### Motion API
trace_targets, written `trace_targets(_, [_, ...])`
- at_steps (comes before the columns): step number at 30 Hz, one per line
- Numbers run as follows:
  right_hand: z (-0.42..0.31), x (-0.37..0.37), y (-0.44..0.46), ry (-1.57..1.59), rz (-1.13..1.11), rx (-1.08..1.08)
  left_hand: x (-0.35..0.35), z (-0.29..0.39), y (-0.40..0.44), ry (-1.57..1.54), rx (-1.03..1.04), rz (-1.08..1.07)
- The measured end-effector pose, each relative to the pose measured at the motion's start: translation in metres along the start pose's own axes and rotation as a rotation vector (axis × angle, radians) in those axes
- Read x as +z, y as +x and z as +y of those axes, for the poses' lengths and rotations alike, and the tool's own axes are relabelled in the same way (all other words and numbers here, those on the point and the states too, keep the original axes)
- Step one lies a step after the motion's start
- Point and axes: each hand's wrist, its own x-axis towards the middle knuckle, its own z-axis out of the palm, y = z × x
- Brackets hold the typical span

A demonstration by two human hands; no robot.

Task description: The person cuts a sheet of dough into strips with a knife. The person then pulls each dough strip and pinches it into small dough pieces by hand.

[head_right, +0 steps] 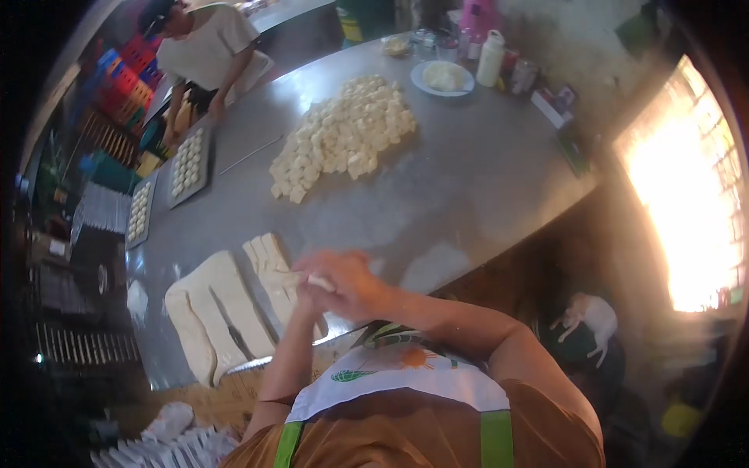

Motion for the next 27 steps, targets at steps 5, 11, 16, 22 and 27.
trace_targets(5, [-0.041, -0.019, 0.014, 0.303, -0.142, 0.137, 0.037, -0.024, -0.030, -0.004, -0.216, -0.002])
trace_targets(11, [0.067, -0.014, 0.010, -0.073, -0.096, 0.406, 0.010, -0.002, 0.003, 0.040, -0.138, 0.073])
trace_targets(16, [0.036, -0.059, 0.038, -0.526, 0.013, -0.221, 0.005, 0.037, 0.041, -0.031, -0.093, 0.335])
trace_targets(22, [0.079, -0.082, 0.005, -0.468, -0.202, -0.188, 0.002, 0.023, 0.039, 0.449, -0.073, 0.147])
trace_targets(27, [0.076, -0.065, -0.016, -0.237, -0.117, 0.126, 0.019, -0.021, 0.008, 0.551, -0.182, 0.217])
